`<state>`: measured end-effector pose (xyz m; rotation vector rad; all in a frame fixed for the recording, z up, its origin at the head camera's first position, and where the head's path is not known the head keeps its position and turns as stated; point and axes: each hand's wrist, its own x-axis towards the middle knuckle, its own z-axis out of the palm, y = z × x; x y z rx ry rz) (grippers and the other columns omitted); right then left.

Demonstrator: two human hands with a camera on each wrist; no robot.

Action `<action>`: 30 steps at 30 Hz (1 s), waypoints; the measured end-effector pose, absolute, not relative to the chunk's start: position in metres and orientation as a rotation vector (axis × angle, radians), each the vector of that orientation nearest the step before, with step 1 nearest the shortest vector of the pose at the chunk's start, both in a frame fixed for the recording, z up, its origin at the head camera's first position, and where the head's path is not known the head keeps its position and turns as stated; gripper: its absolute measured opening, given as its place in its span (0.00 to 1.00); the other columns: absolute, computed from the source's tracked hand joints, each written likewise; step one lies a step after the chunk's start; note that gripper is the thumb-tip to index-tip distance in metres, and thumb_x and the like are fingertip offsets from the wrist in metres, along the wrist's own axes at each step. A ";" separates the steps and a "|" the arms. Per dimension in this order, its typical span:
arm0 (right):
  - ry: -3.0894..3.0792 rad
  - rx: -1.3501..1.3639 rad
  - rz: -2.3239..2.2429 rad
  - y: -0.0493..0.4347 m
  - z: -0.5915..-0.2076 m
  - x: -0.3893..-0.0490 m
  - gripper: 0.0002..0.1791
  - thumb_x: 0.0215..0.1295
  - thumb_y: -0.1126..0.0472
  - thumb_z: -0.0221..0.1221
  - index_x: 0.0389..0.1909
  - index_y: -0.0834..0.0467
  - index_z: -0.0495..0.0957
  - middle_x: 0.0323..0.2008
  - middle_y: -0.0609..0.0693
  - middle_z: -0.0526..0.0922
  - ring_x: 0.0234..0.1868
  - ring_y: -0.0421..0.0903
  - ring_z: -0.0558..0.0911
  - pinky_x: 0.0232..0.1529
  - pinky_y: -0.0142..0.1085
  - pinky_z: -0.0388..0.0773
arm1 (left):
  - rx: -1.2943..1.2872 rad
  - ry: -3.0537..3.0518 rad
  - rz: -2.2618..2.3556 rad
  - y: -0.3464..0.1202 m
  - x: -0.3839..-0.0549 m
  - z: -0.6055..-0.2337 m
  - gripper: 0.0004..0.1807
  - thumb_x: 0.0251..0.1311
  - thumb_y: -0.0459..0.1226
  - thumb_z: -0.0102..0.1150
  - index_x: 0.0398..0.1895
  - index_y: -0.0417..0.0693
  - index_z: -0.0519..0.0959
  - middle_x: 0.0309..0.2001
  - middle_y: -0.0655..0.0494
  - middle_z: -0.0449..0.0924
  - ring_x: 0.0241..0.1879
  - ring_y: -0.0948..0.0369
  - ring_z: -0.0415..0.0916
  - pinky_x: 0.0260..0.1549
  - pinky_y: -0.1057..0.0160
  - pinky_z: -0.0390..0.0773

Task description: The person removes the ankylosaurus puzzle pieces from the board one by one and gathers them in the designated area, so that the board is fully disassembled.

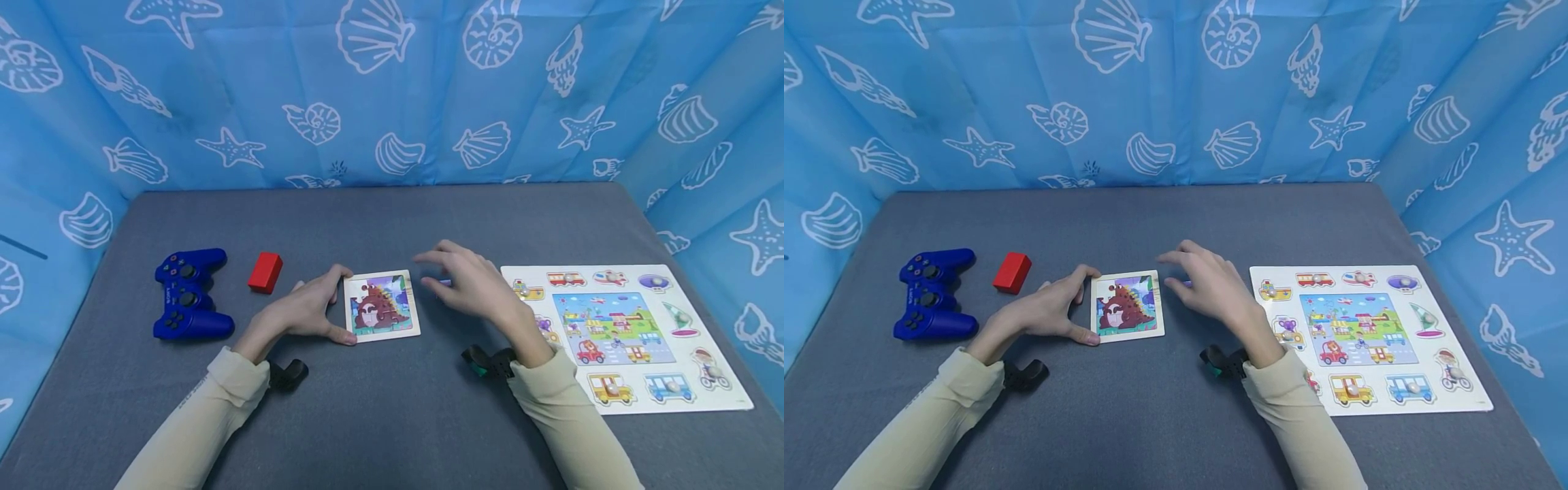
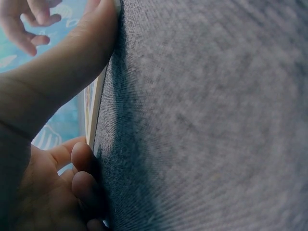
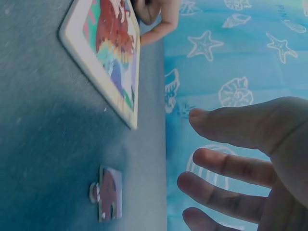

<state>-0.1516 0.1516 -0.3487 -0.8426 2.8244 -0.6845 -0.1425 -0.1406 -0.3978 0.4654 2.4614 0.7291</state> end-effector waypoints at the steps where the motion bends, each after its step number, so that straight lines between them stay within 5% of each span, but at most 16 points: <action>1: 2.820 -0.844 -0.689 0.150 -0.348 -0.152 0.21 0.70 0.59 0.64 0.62 0.56 0.81 0.54 0.56 0.83 0.44 0.51 0.85 0.40 0.46 0.81 | 0.466 2.460 0.727 -0.140 -0.143 -0.398 0.58 0.44 0.57 0.81 0.73 0.50 0.56 0.47 0.49 0.72 0.46 0.56 0.70 0.44 0.55 0.57; 30: 2.742 -0.934 -0.673 0.101 -0.348 -0.157 0.20 0.71 0.59 0.63 0.62 0.56 0.81 0.54 0.57 0.83 0.35 0.45 0.79 0.32 0.36 0.74 | 0.490 2.462 0.736 -0.142 -0.143 -0.397 0.57 0.44 0.56 0.81 0.72 0.48 0.57 0.46 0.49 0.72 0.44 0.56 0.69 0.40 0.56 0.56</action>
